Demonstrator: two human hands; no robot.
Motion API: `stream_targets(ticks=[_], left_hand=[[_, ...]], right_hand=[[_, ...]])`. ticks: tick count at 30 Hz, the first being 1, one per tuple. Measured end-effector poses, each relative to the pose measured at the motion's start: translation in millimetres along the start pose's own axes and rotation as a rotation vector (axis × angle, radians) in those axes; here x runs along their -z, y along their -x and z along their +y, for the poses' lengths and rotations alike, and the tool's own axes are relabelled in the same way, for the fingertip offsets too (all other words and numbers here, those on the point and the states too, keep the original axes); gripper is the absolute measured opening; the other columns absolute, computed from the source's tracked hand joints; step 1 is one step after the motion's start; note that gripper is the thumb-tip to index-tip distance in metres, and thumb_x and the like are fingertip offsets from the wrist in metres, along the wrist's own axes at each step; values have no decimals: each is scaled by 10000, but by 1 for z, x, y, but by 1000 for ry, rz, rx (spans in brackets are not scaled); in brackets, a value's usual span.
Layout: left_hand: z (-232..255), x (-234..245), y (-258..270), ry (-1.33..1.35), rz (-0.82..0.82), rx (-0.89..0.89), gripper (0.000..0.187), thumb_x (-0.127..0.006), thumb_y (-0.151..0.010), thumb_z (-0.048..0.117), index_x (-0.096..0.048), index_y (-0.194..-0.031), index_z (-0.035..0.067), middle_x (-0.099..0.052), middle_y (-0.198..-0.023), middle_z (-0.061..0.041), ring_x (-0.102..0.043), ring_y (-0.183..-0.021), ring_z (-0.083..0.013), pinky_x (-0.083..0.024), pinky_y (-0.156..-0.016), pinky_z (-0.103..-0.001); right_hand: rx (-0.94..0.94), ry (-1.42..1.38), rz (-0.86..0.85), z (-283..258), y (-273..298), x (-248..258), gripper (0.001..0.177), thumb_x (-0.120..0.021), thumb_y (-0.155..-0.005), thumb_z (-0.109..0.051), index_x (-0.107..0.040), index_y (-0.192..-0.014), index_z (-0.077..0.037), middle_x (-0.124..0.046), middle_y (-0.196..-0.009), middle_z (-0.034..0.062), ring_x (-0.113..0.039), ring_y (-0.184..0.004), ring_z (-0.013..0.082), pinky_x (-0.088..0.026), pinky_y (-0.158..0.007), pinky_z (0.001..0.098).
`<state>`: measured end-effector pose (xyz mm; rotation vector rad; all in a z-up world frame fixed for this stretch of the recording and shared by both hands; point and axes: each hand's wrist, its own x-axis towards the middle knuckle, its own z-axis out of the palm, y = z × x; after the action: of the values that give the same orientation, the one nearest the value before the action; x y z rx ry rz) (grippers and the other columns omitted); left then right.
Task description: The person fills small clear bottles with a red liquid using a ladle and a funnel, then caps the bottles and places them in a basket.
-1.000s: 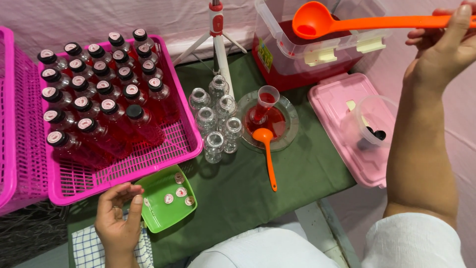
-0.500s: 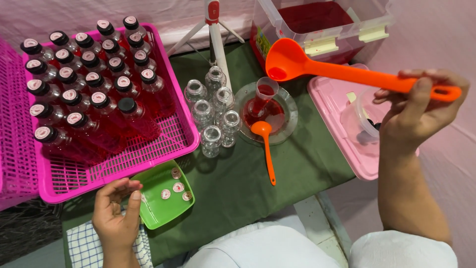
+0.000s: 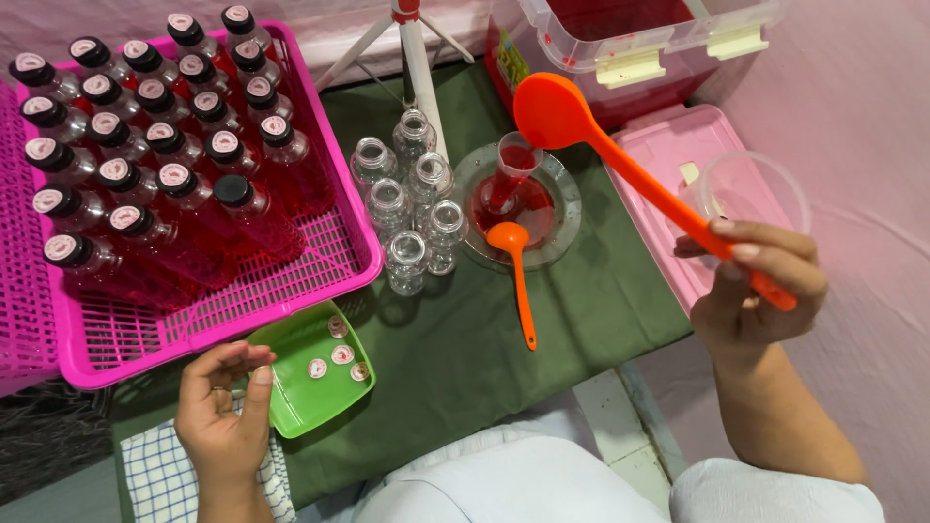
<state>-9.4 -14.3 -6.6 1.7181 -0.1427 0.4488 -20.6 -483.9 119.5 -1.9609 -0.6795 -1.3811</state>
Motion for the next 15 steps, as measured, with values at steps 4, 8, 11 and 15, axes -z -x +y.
stream_targets(ticks=[4,8,11,15], left_hand=[[-2,0,3,-4,-4,4,324,-638,-973,-28,-522,-1275,-52,-660,-1122,-211,-688,-1032,-284,-570,-999,-359],[-1,0,4,0,-7,14,328,-644,-971,-28,-524,-1275,-50,-656,-1127,-211,-688,-1032,-282,-574,-1003,-355],[1,0,4,-10,-12,19,326,-644,-972,-26,-525,-1275,-52,-656,-1126,-214,-689,-1029,-286,-574,-1000,-355],[-1,-1,3,-14,-15,8,333,-651,-970,-9,-525,-1275,-56,-656,-1125,-216,-691,-1025,-291,-574,-1000,-357]], right_hand=[[105,7,-44,7,22,7,81,-503,-1104,-35,-449,-1097,24,-554,-1049,290,-694,-796,357,-689,-661,469],[122,-89,-56,9,47,14,158,-466,-1111,-123,-499,-1072,27,-588,-1069,316,-699,-785,405,-688,-713,503],[-37,-96,66,1,57,25,134,-455,-1141,-128,-468,-1130,5,-573,-1107,308,-682,-880,405,-684,-736,510],[-401,-66,271,3,94,52,234,-610,-1100,-146,-421,-1161,-23,-579,-1114,346,-670,-926,430,-659,-801,510]])
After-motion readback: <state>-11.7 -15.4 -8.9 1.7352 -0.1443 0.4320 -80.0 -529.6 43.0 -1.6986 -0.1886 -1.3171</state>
